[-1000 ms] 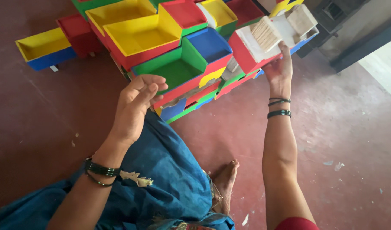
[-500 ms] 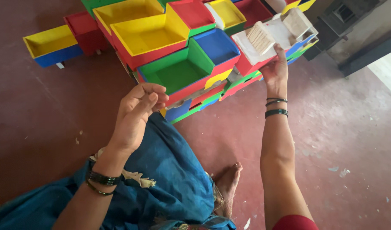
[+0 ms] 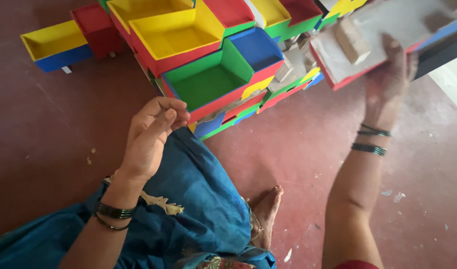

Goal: The person sits on the floor and wipes colorful wooden toy boxes with a cloth, turning each box over to clean its sides and interior, then stacks the wiped boxes with the pile of finished boxes.

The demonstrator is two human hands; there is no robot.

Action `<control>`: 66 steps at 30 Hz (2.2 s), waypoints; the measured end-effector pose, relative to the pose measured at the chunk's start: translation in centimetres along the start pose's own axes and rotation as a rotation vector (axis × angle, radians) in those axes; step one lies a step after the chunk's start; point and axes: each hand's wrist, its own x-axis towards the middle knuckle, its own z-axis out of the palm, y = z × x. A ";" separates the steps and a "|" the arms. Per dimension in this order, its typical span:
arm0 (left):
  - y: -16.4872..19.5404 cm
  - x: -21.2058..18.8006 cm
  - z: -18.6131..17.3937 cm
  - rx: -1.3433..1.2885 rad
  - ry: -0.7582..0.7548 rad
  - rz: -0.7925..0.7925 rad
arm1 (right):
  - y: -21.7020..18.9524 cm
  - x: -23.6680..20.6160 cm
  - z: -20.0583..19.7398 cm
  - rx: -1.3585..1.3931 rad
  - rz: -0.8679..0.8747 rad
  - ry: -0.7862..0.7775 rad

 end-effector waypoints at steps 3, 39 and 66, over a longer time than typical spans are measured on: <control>0.1 0.1 0.5 -0.023 -0.021 -0.008 | -4.6 -2.6 1.2 -0.375 -0.210 -0.052; -10.8 0.6 4.3 -0.520 -0.282 -0.190 | -6.8 -19.2 18.1 -0.204 0.629 -0.797; -3.2 0.0 1.4 0.155 -0.318 -0.290 | 7.9 2.5 -0.3 0.355 0.485 0.069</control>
